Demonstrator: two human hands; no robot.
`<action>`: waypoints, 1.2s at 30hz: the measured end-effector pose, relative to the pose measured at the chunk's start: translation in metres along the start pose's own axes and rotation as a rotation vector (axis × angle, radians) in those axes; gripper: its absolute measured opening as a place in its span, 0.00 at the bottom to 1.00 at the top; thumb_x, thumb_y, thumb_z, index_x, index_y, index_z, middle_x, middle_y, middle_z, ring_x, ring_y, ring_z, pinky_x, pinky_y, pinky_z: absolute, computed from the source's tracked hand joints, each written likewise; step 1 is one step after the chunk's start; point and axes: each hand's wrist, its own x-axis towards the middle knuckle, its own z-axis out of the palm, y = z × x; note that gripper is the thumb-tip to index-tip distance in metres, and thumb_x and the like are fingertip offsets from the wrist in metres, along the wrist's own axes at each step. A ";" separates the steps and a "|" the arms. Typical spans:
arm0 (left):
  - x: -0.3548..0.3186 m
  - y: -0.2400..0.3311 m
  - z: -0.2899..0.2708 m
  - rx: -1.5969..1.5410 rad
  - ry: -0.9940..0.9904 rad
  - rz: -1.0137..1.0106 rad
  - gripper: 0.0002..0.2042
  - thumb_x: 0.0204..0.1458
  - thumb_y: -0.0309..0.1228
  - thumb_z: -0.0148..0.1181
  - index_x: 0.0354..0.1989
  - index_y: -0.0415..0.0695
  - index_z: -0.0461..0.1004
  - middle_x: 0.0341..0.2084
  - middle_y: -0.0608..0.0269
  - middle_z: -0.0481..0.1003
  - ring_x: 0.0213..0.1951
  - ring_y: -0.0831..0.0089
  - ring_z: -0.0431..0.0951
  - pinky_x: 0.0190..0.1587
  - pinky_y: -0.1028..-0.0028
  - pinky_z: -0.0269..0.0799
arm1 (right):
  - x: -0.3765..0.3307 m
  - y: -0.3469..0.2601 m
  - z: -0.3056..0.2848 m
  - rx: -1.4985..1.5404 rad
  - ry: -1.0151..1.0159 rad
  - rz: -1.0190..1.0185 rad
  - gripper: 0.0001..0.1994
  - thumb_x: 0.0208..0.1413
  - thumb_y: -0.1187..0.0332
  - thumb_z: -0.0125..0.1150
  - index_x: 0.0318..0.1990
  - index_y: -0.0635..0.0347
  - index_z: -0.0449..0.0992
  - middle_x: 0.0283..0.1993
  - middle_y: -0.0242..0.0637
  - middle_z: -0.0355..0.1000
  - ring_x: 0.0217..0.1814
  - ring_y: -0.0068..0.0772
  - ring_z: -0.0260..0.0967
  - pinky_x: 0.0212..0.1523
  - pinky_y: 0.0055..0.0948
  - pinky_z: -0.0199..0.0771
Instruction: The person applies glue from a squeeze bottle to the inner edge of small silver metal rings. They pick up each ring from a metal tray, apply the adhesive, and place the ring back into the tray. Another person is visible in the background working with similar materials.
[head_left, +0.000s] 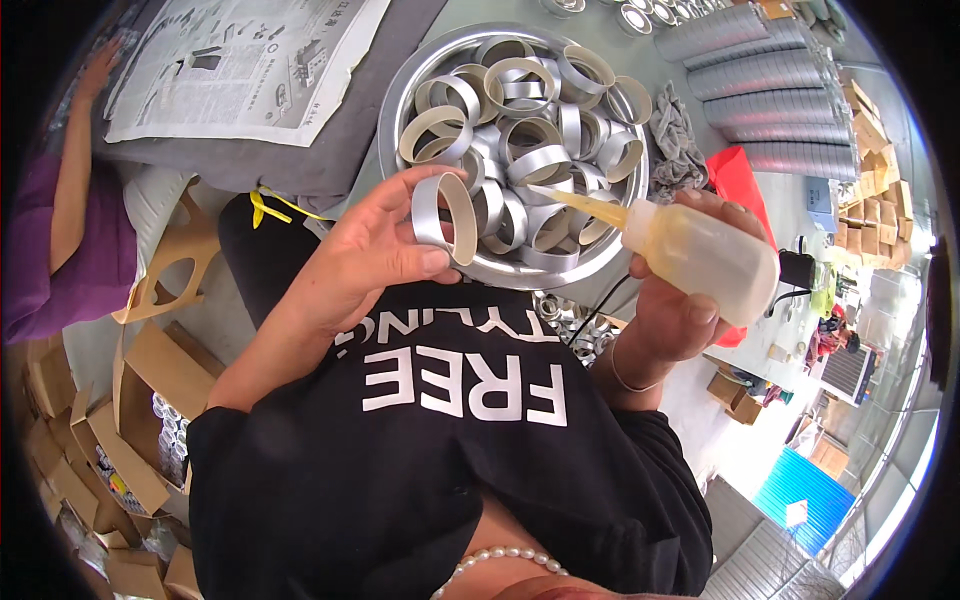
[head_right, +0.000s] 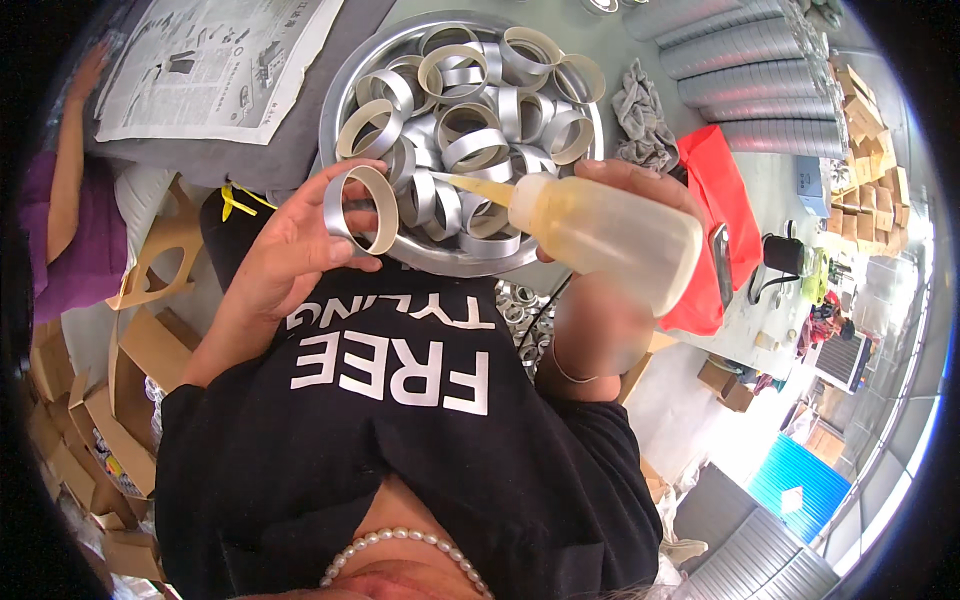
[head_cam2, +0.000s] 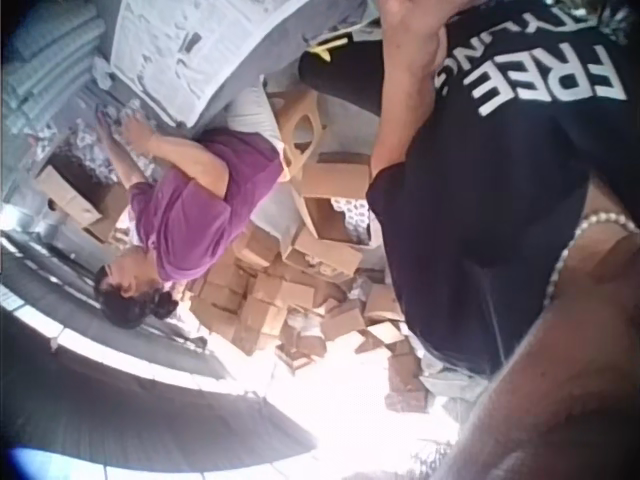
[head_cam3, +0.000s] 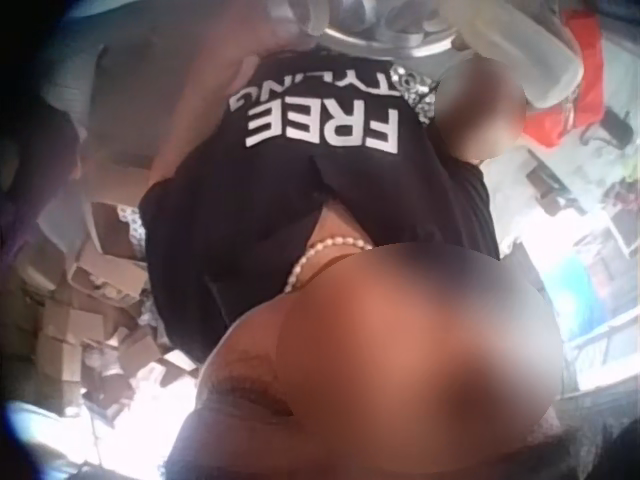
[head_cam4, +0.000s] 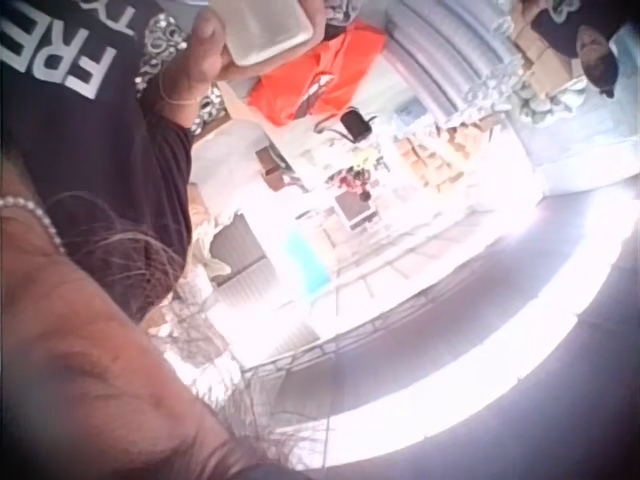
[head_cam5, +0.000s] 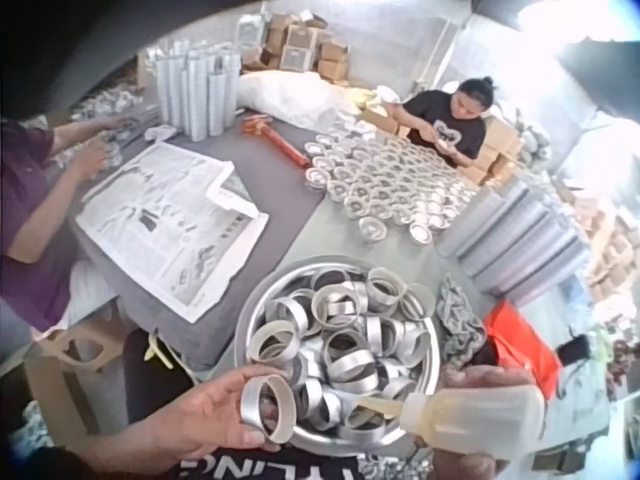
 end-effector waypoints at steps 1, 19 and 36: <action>-0.001 0.002 0.000 -0.016 -0.012 -0.002 0.36 0.51 0.40 0.62 0.65 0.38 0.55 0.52 0.53 0.65 0.48 0.67 0.75 0.38 0.72 0.80 | -0.003 0.002 -0.001 -0.048 0.009 -0.017 0.40 0.47 0.46 0.64 0.54 0.75 0.61 0.45 0.57 0.69 0.29 0.37 0.73 0.19 0.25 0.73; -0.008 0.004 0.001 -0.499 -0.083 -0.303 0.41 0.60 0.63 0.26 0.55 0.29 0.60 0.36 0.39 0.74 0.30 0.60 0.81 0.26 0.70 0.83 | -0.003 -0.003 -0.008 0.281 -0.602 -0.187 0.38 0.42 0.62 0.77 0.56 0.65 0.60 0.49 0.68 0.67 0.41 0.45 0.76 0.34 0.30 0.80; -0.011 0.003 -0.001 -0.372 -0.079 -0.262 0.31 0.63 0.54 0.38 0.58 0.34 0.61 0.42 0.46 0.75 0.35 0.62 0.81 0.32 0.69 0.82 | -0.016 -0.013 0.012 0.044 -0.533 -0.158 0.23 0.45 0.72 0.68 0.48 0.61 0.66 0.45 0.62 0.73 0.30 0.45 0.77 0.27 0.33 0.79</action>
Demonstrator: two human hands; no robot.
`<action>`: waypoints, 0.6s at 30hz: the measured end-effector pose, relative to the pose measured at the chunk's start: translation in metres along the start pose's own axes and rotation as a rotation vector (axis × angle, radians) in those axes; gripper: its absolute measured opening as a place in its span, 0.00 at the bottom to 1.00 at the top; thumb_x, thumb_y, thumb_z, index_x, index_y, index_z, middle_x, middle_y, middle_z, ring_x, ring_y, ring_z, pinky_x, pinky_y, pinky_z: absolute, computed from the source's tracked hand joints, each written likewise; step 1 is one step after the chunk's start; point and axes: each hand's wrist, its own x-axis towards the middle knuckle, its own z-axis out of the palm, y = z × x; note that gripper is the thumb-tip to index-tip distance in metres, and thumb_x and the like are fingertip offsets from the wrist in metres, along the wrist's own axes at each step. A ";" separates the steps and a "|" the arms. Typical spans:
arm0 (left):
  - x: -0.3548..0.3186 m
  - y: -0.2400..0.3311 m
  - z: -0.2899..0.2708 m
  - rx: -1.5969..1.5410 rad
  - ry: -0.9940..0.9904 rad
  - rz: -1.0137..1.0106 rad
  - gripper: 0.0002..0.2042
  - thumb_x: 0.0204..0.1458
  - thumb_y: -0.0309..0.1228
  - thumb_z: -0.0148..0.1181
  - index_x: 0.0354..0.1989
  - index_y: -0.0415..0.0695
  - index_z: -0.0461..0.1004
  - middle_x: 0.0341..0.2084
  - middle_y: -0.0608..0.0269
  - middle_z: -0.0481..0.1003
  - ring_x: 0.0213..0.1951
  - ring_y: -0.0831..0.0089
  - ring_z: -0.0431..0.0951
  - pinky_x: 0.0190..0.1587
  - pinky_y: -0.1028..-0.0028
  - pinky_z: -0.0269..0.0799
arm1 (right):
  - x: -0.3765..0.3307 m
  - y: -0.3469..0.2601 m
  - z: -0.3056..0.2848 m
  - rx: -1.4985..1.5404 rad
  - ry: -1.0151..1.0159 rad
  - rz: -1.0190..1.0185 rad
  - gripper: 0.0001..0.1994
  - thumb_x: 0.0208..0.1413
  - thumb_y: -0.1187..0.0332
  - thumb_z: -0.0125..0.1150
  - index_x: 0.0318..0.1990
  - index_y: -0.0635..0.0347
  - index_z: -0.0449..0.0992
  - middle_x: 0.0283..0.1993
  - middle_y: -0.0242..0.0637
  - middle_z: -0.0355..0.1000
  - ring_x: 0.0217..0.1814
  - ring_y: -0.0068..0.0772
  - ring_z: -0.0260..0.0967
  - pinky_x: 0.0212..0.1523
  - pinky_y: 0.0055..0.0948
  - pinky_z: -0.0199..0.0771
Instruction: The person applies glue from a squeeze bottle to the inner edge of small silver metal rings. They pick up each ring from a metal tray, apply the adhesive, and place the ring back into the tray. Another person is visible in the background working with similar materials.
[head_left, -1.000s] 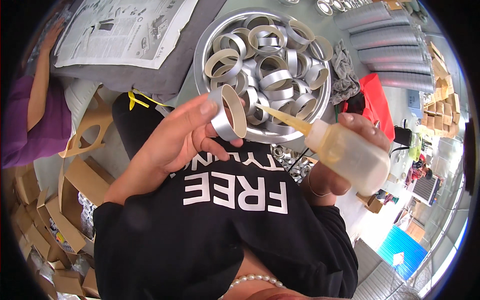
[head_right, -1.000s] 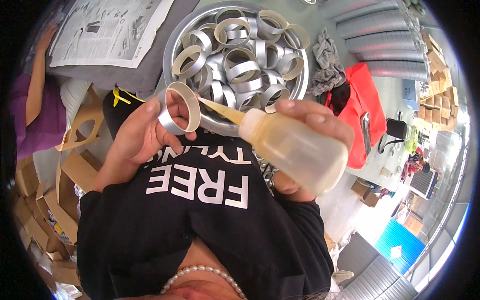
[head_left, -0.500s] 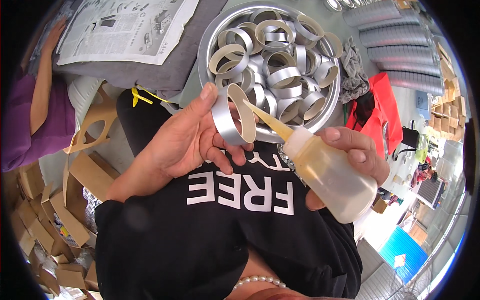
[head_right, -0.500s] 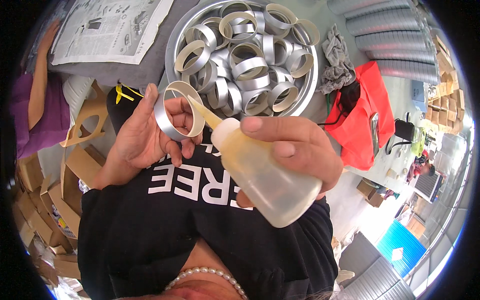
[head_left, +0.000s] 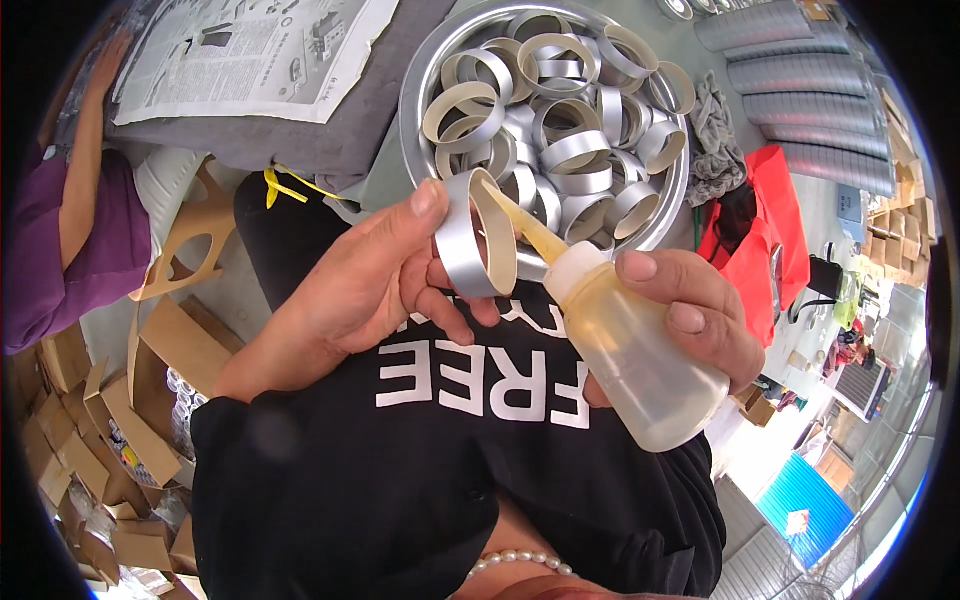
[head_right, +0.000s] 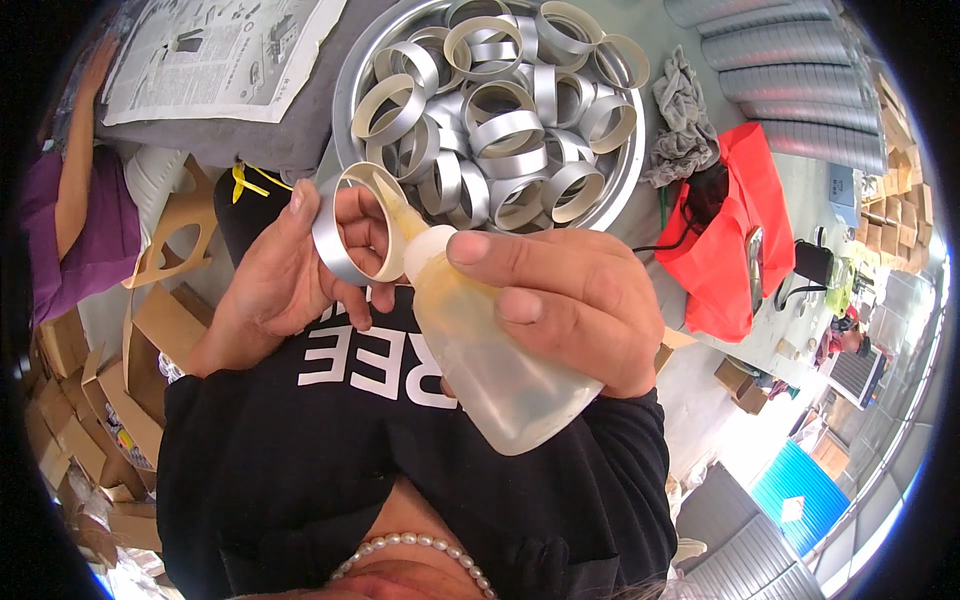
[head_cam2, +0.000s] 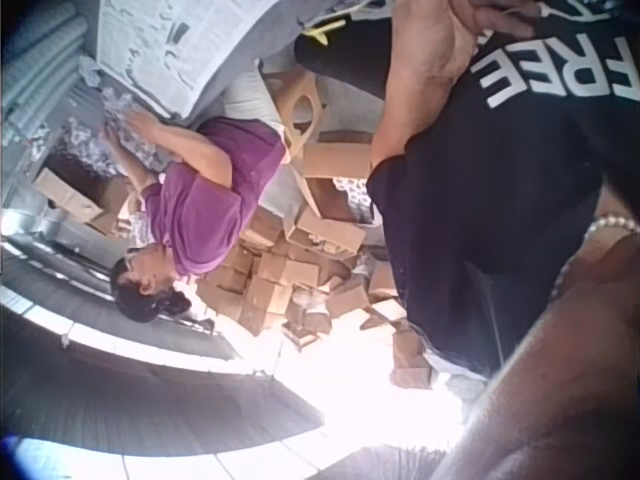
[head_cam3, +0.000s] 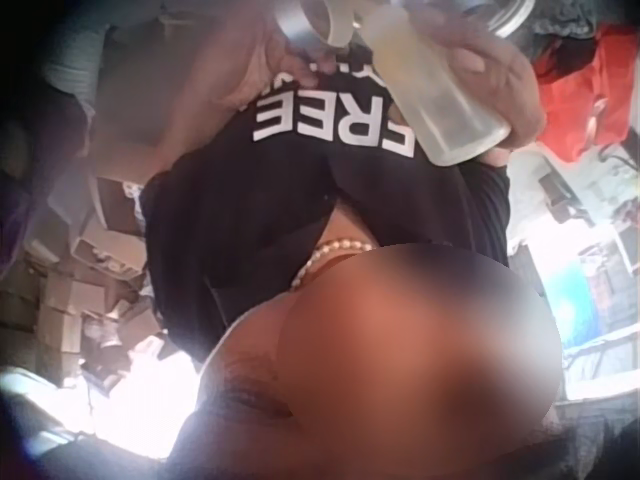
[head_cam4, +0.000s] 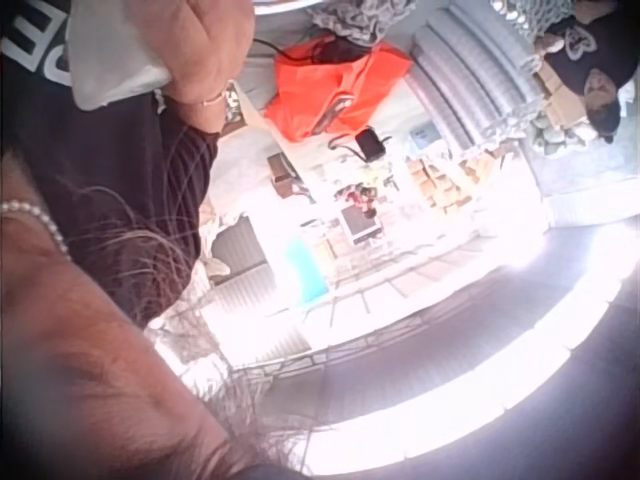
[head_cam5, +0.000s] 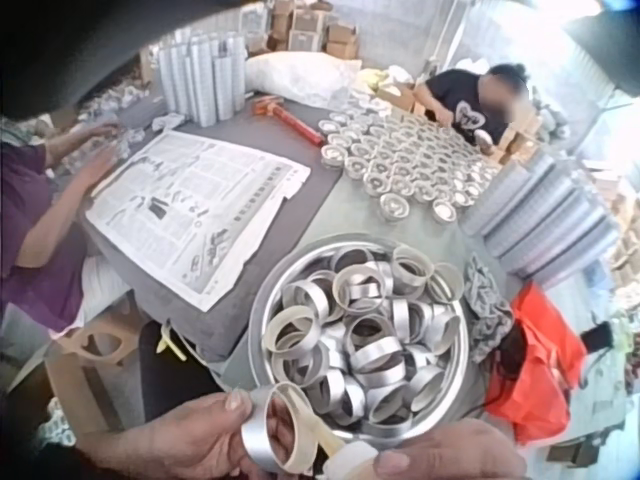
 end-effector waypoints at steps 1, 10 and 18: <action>-0.001 0.000 0.001 0.036 0.016 0.021 0.31 0.63 0.53 0.39 0.58 0.34 0.61 0.42 0.47 0.75 0.36 0.63 0.81 0.32 0.69 0.82 | -0.001 -0.001 0.000 -0.012 0.008 -0.003 0.21 0.46 0.73 0.67 0.48 0.62 0.66 0.45 0.62 0.73 0.30 0.45 0.77 0.27 0.34 0.79; 0.000 0.001 0.015 0.403 0.155 0.259 0.41 0.44 0.51 0.68 0.60 0.34 0.62 0.42 0.55 0.74 0.41 0.72 0.78 0.35 0.74 0.80 | 0.004 0.009 -0.007 0.023 -0.027 -0.122 0.20 0.47 0.73 0.66 0.47 0.68 0.66 0.44 0.67 0.72 0.32 0.47 0.78 0.28 0.34 0.80; -0.005 0.006 0.019 0.770 0.071 0.528 0.38 0.32 0.21 0.75 0.58 0.43 0.67 0.47 0.61 0.68 0.49 0.74 0.71 0.45 0.74 0.77 | -0.003 0.020 -0.006 -0.026 0.149 -0.128 0.23 0.47 0.64 0.67 0.46 0.69 0.66 0.41 0.62 0.73 0.30 0.43 0.76 0.27 0.32 0.78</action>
